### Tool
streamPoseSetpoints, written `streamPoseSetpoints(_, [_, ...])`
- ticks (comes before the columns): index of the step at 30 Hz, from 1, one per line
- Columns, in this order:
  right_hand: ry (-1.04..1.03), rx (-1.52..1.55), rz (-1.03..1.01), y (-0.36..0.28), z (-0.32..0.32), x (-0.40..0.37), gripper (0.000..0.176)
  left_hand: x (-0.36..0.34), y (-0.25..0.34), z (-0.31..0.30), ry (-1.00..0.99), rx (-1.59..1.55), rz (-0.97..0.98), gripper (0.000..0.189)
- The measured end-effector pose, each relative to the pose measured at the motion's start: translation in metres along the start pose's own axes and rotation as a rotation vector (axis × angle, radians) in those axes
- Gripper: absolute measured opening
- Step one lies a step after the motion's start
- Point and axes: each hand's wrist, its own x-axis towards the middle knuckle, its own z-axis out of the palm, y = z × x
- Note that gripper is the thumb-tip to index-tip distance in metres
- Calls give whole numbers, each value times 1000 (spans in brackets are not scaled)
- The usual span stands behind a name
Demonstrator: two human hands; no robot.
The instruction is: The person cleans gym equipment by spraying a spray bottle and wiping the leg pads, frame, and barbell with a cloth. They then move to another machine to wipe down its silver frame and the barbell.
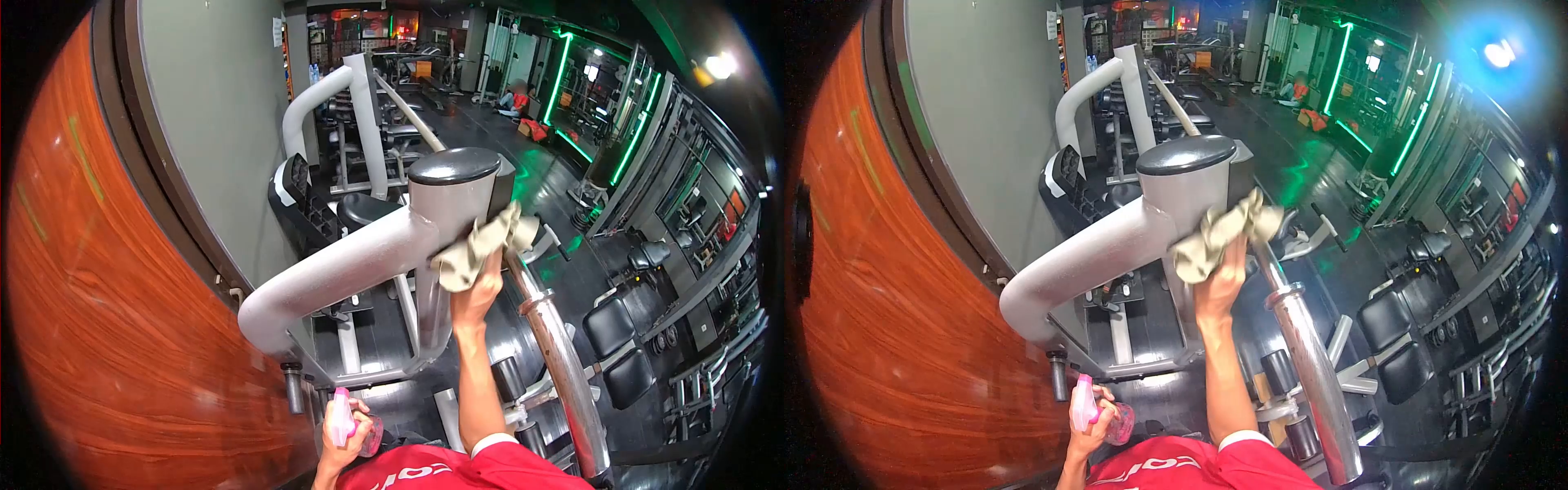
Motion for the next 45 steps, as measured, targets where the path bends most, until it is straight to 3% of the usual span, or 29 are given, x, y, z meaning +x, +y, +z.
streamPoseSetpoints(1, [-21,16,-82,24,1,-26,53,0,-2,-1,-24,46,16,39])
streamPoseSetpoints(4, [-69,145,174,41,-4,-80,47,-1,-5,-3,-50,115,37,39])
streamPoseSetpoints(7, [-122,18,236,81,-11,-132,46,-3,-6,-2,-59,118,40,39])
streamPoseSetpoints(10, [-251,-30,416,119,-22,-173,45,-5,-5,1,-73,96,19,39])
streamPoseSetpoints(13, [-450,88,822,166,-28,-213,41,-6,-5,3,-97,109,-11,39])
streamPoseSetpoints(14, [-450,87,824,165,-29,-218,41,-6,-5,3,-112,126,-19,39])
streamPoseSetpoints(16, [-120,825,981,156,-23,-219,41,-5,-7,3,-112,114,-16,39])
streamPoseSetpoints(17, [-137,797,1173,153,-30,-218,45,-5,-7,2,-113,99,-15,40])
streamPoseSetpoints(20, [-31,1063,1030,119,-38,-196,50,-3,-1,0,-82,86,-19,39])
streamPoseSetpoints(22, [-14,1056,994,96,-38,-175,52,-4,-2,-3,-76,105,-18,39])
streamPoseSetpoints(24, [8,999,823,77,-39,-160,55,-3,-4,-6,-71,122,-12,39])
streamPoseSetpoints(26, [48,1070,726,105,-19,-154,44,-4,-5,-9,-68,125,1,39])
streamPoseSetpoints(28, [-10,-190,-82,43,-25,-88,36,-4,-4,-9,-35,91,-4,39])
streamPoseSetpoints(29, [247,295,220,62,0,-95,39,-5,-4,-9,-3,56,-13,39])
streamPoseSetpoints(30, [263,818,389,75,18,-83,41,-5,-5,-10,-1,56,-12,39])
streamPoseSetpoints(31, [220,795,315,57,22,-66,43,-6,-6,-11,5,63,-9,38])
streamPoseSetpoints(32, [-92,-16,-130,82,23,-40,45,-6,-8,-12,11,70,-5,38])
streamPoseSetpoints(33, [27,151,-192,1,9,18,52,-6,-7,-12,13,69,-4,38])
streamPoseSetpoints(34, [181,-4,-207,-27,21,37,65,-6,-6,-13,23,58,-14,38])
streamPoseSetpoints(36, [167,3,-216,-19,26,20,69,-6,-4,-14,32,44,-22,38])
streamPoseSetpoints(40, [116,102,-85,23,35,-80,61,-7,-7,-16,49,15,-22,37])
streamPoseSetpoints(42, [9,267,236,66,52,-154,51,-5,-8,-16,44,27,-14,37])
streamPoseSetpoints(44, [-64,-101,-18,72,48,-169,44,-6,-6,-15,22,66,-11,38])
streamPoseSetpoints(45, [4,-32,16,55,45,-155,43,-6,-5,-15,24,68,-9,38])
